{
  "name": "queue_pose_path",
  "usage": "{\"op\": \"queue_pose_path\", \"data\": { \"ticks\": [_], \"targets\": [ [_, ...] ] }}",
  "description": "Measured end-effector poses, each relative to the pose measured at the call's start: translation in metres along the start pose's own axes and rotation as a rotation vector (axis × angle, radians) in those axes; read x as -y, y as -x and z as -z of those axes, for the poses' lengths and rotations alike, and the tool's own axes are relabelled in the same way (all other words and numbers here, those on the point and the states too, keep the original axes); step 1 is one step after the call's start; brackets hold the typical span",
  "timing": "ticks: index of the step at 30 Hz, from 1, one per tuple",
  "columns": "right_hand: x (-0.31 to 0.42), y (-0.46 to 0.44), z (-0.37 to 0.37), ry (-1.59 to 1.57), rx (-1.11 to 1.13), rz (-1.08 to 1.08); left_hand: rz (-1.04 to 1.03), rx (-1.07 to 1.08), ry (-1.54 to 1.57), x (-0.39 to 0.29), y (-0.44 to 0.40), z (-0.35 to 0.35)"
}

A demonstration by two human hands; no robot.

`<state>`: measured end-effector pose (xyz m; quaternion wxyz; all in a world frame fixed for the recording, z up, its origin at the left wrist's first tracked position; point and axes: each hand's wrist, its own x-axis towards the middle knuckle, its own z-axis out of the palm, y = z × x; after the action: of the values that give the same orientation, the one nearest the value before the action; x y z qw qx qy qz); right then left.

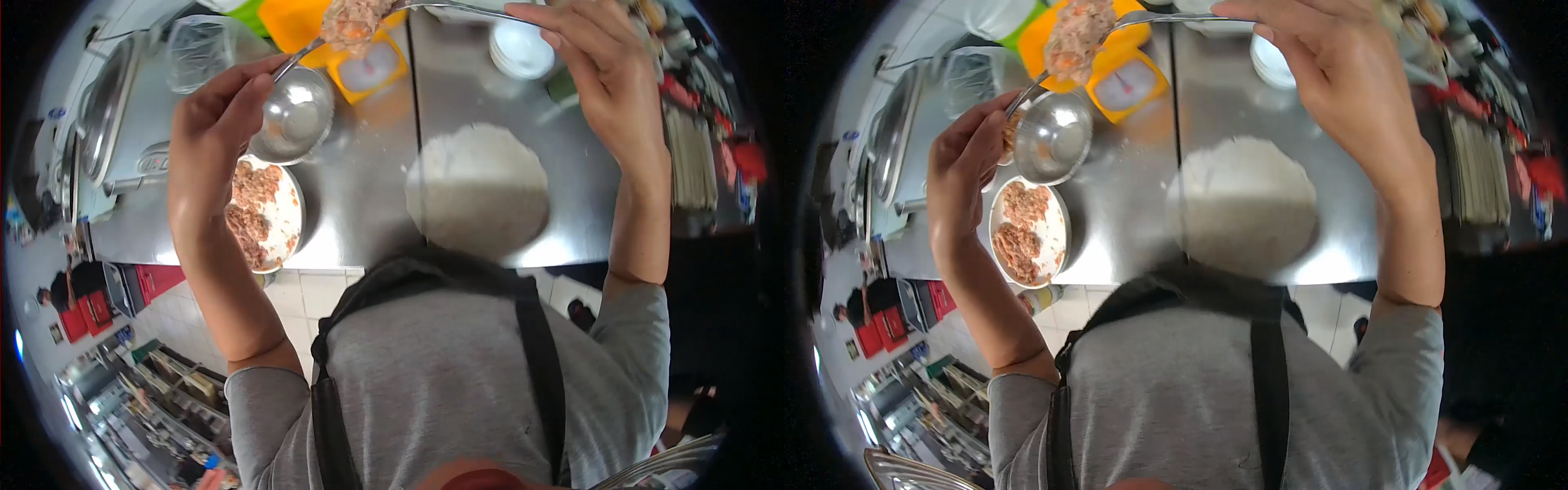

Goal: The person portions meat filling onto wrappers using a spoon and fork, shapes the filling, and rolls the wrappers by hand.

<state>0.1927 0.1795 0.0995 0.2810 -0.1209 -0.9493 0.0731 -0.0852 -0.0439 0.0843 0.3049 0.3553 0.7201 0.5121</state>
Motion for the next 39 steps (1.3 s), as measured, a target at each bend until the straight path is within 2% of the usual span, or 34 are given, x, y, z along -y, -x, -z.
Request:
{"op": "queue_pose_path", "data": {
  "ticks": [1,6,8,11,14,15,19,22,26,28,31,34,39],
  "targets": [
    [0.003,0.018,-0.002,0.009,-0.081,0.059,0.020,0.030,0.011,0.004,0.010,-0.007],
    [0.024,0.138,-0.001,-0.034,0.105,-0.225,-0.015,0.284,-0.101,0.069,0.056,-0.078],
    [0.033,0.184,-0.014,-0.039,0.176,-0.306,-0.291,0.312,-0.361,0.110,0.071,-0.111],
    [0.037,0.252,-0.038,0.085,0.246,-0.452,-0.585,0.253,-0.791,0.157,0.093,-0.153],
    [0.044,0.287,-0.034,0.030,0.142,-0.648,-0.713,0.149,-0.753,0.161,0.097,-0.155],
    [0.048,0.289,-0.034,0.023,0.114,-0.691,-0.694,0.134,-0.767,0.152,0.100,-0.155],
    [0.056,0.295,-0.060,0.055,0.050,-0.542,-0.802,0.235,-0.881,0.164,0.112,-0.160],
    [0.058,0.307,-0.071,0.107,0.096,-0.574,-0.742,0.216,-0.893,0.160,0.120,-0.154],
    [0.061,0.314,-0.067,0.029,-0.028,-0.604,-0.648,0.153,-0.807,0.166,0.132,-0.148],
    [0.063,0.312,-0.068,-0.005,-0.030,-0.586,-0.586,0.185,-0.877,0.177,0.132,-0.149],
    [0.071,0.307,-0.071,-0.132,0.017,-0.494,-0.520,0.130,-0.723,0.165,0.132,-0.143],
    [0.073,0.308,-0.087,-0.103,0.067,-0.441,-0.483,0.070,-0.758,0.168,0.118,-0.150],
    [0.063,0.318,-0.097,-0.011,0.024,-0.558,-0.737,0.112,-0.840,0.183,0.126,-0.195]
  ]
}}
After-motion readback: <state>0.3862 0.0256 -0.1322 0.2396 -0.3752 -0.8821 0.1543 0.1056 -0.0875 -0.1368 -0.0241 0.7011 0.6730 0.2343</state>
